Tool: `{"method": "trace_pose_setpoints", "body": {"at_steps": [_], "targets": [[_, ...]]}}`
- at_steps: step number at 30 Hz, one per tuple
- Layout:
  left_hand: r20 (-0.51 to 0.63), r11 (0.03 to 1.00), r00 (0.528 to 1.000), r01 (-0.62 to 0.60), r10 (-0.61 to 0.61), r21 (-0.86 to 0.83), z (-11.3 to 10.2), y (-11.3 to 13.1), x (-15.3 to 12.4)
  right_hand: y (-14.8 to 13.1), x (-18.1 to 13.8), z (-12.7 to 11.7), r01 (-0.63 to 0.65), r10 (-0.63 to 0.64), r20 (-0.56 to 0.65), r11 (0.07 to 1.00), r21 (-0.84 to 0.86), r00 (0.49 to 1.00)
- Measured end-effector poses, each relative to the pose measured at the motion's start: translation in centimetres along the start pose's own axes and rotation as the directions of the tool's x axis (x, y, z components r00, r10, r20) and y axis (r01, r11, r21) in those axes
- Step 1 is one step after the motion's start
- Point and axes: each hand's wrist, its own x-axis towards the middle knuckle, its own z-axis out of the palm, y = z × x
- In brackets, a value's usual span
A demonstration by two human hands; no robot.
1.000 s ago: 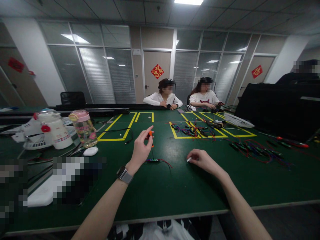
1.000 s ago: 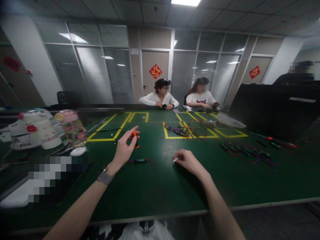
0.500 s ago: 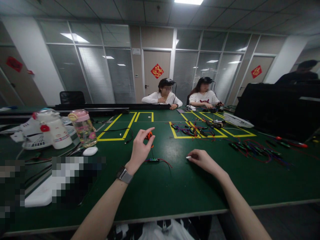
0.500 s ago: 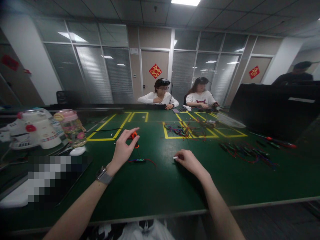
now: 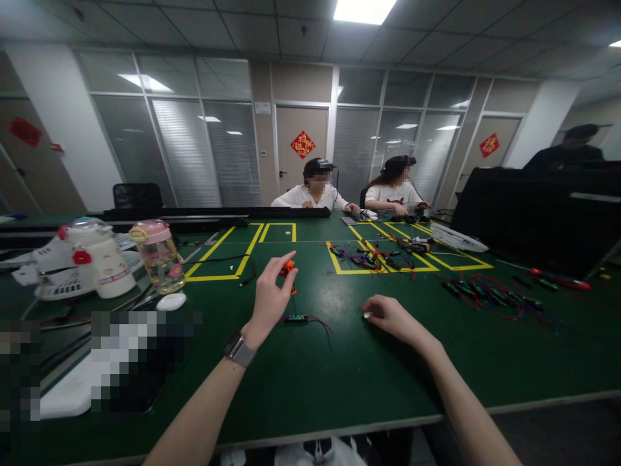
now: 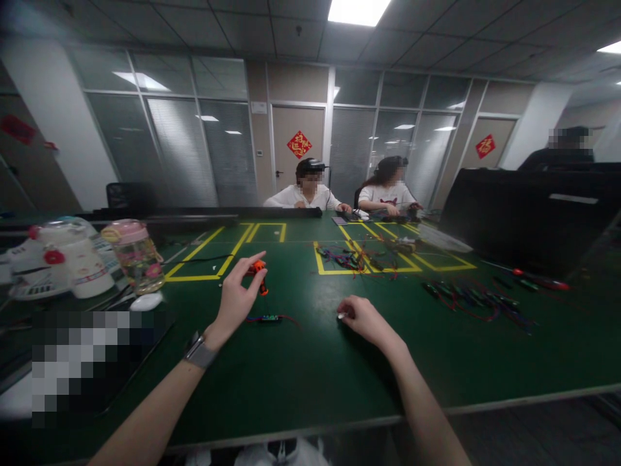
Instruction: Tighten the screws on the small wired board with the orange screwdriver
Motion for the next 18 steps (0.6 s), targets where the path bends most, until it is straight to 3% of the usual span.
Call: {"method": "trace_pose_setpoints", "body": {"at_steps": [10,12,14,16,18], "targets": [[0.041,1.000,0.999,0.009,-0.008,-0.015,-0.3,0.6,0.0,-0.5,-0.3,-0.3,-0.050,0.047,0.034,0.994,0.098,0.998],[0.037,1.000,0.999,0.015,-0.016,0.008,-0.3,0.7,-0.1,-0.6,-0.2,-0.5,-0.053,0.053,0.001,0.992,0.113,0.999],[0.033,1.000,0.999,0.015,-0.016,0.027,-0.3,0.6,-0.1,-0.6,0.0,-0.8,-0.092,0.109,-0.120,0.986,0.138,0.987],[0.025,0.999,1.000,0.008,-0.009,0.037,-0.3,0.6,-0.1,-0.6,0.1,-1.5,-0.164,0.226,-0.370,0.968,0.193,0.901],[0.018,0.999,1.000,0.005,-0.006,0.040,-0.3,0.5,-0.1,-0.5,-0.1,-2.4,-0.196,0.343,-0.634,0.936,0.293,0.693]]}}
